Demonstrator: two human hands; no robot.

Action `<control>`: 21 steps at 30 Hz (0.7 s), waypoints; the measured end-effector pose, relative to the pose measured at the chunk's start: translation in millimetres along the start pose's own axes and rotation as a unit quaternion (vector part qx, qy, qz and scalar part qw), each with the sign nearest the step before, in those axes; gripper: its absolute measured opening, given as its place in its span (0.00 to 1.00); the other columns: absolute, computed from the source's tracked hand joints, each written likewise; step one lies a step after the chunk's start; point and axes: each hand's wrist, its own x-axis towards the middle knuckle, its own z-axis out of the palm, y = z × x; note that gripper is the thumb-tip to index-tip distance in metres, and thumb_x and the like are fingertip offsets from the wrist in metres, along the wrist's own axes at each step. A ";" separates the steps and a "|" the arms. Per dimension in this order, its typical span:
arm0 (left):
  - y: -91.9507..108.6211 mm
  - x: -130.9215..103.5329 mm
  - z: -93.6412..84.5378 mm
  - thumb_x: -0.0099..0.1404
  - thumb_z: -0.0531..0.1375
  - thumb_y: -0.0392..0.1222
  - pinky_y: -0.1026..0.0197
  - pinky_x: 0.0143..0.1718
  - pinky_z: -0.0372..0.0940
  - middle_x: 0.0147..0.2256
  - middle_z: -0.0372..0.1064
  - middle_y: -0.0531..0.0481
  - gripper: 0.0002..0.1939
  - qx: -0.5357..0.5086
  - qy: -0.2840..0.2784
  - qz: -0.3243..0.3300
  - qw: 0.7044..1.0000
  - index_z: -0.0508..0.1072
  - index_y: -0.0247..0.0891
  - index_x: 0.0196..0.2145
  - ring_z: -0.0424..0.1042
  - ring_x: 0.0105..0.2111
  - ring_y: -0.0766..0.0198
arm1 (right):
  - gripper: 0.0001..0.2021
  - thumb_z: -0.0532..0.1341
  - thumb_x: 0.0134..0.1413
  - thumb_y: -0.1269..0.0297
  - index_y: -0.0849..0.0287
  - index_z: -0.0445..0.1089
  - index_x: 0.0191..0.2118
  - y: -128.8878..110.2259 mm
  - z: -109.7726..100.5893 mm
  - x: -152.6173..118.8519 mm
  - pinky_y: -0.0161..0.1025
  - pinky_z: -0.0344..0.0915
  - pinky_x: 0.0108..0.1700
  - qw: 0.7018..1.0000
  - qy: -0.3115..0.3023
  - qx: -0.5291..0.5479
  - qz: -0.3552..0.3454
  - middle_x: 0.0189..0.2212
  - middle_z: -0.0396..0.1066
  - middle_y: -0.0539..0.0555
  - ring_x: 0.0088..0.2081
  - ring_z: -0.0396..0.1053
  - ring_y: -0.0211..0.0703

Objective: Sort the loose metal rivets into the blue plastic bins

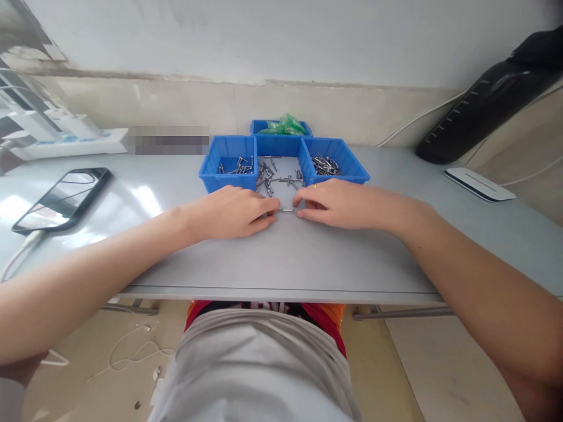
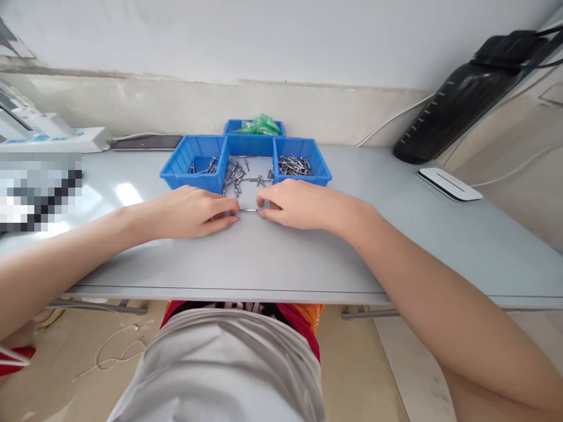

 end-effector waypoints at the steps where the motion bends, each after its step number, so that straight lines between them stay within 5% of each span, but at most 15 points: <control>1: 0.1 0.0 -0.2 0.70 0.45 0.47 0.64 0.22 0.51 0.30 0.72 0.49 0.15 0.000 -0.001 -0.001 1.000 0.68 0.41 0.42 0.69 0.25 0.64 | 0.14 0.49 0.60 0.55 0.53 0.68 0.42 0.3 0.2 0.1 0.37 0.54 0.30 1.000 0.000 0.000 0.001 0.35 0.71 0.53 0.33 0.66 0.43; 21: -0.4 -0.4 0.0 0.69 0.46 0.47 0.64 0.24 0.53 0.31 0.72 0.48 0.15 -0.010 0.004 0.003 1.000 0.69 0.40 0.42 0.68 0.24 0.64 | 0.15 0.48 0.60 0.54 0.53 0.68 0.40 -0.2 0.9 0.9 0.36 0.54 0.30 1.000 0.001 -0.001 0.002 0.35 0.71 0.53 0.33 0.66 0.43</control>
